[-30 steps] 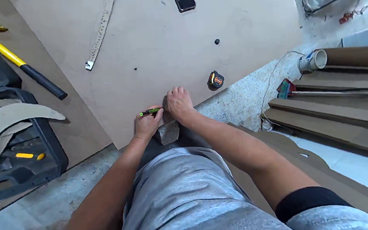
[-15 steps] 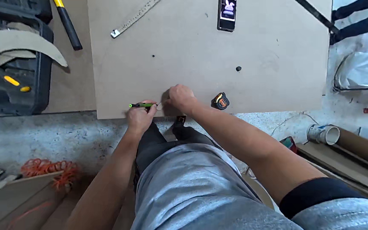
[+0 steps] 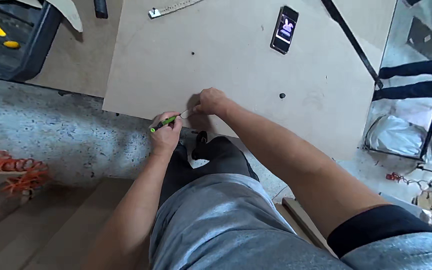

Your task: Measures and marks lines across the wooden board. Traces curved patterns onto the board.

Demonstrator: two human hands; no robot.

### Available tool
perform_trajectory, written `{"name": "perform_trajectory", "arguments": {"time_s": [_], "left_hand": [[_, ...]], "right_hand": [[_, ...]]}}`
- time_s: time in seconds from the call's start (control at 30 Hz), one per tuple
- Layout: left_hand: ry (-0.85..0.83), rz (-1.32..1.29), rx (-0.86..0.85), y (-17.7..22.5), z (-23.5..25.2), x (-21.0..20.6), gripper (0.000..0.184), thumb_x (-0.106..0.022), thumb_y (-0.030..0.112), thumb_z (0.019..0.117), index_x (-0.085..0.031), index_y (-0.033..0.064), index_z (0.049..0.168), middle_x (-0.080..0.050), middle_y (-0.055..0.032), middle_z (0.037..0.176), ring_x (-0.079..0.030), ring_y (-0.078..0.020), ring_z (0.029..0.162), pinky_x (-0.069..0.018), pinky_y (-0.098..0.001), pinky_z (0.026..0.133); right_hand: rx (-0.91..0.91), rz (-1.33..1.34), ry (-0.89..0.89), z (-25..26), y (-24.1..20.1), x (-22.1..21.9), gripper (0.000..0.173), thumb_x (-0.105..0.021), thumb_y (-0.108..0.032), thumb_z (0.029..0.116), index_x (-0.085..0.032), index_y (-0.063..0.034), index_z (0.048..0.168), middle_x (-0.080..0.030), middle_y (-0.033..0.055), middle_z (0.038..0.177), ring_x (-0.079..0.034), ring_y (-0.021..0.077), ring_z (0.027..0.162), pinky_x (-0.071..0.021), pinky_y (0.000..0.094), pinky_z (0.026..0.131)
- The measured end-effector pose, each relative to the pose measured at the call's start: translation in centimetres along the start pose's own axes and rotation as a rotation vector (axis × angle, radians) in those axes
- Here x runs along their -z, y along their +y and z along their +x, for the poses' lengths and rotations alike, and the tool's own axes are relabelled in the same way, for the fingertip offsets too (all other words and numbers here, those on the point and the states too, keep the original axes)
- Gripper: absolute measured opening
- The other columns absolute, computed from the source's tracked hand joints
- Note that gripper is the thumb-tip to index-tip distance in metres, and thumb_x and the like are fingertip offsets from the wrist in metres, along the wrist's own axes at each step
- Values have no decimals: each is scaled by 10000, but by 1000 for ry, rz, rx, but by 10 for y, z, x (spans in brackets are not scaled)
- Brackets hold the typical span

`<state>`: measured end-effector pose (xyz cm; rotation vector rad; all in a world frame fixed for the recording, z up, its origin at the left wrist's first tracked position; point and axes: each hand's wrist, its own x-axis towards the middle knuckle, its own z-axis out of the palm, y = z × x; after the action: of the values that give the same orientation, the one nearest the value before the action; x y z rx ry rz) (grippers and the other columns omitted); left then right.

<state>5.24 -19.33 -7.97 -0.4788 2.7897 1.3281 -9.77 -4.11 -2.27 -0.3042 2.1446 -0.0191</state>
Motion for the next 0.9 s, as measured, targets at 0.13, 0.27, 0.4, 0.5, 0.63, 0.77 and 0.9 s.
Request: {"name": "perform_trajectory", "arguments": {"time_s": [0.13,0.27,0.4,0.5,0.63,0.77,0.9], "left_hand": [[83,-63,100,5,-13,-7,206,-646,192,979,-749,86,1123,-743,-110,998,-697,-172,817,-582,-373,762],[216,-155,206,12,-22,-24,206,-653,186,979,-748,87,1132,-747,-81,978,-684,-101,803,-574,-307,760],[360,-190,307,22,-29,-45,213,-664,201,973,-739,79,1131,-746,-69,994,-687,-81,844,-572,-285,804],[457,-188,374,34,-33,-59,218,-647,203,978,-729,73,1134,-734,-61,987,-660,-69,825,-547,-261,781],[566,-160,410,46,-33,-74,233,-631,197,984,-713,60,1155,-739,-60,987,-669,-54,806,-551,-233,764],[665,-174,423,51,-31,-86,220,-638,175,971,-713,53,1138,-734,-45,967,-659,-29,783,-544,-208,737],[743,-161,441,56,-28,-93,200,-645,177,954,-719,52,1093,-731,-35,937,-652,-11,756,-535,-186,709]], "right_hand": [[43,-38,-40,5,3,0,559,-673,-570,939,-685,-12,959,-691,188,996,-703,347,933,-566,585,787],[119,-95,-74,13,7,10,555,-669,-581,940,-688,-27,970,-693,152,912,-706,293,792,-584,531,728],[216,-127,-95,18,12,15,547,-662,-566,953,-682,-27,1043,-690,127,874,-697,255,730,-594,490,689],[229,-160,-86,15,12,15,539,-652,-570,960,-680,-35,1016,-698,99,850,-705,225,720,-599,462,684],[243,-192,-99,20,9,17,505,-642,-559,970,-688,-56,963,-686,73,794,-684,202,682,-583,442,652],[262,-238,-130,25,7,19,500,-625,-563,981,-691,-74,900,-668,38,726,-648,156,605,-557,386,591],[281,-259,-124,21,7,19,505,-599,-554,1001,-679,-62,923,-664,38,737,-649,152,616,-559,378,602]]}}
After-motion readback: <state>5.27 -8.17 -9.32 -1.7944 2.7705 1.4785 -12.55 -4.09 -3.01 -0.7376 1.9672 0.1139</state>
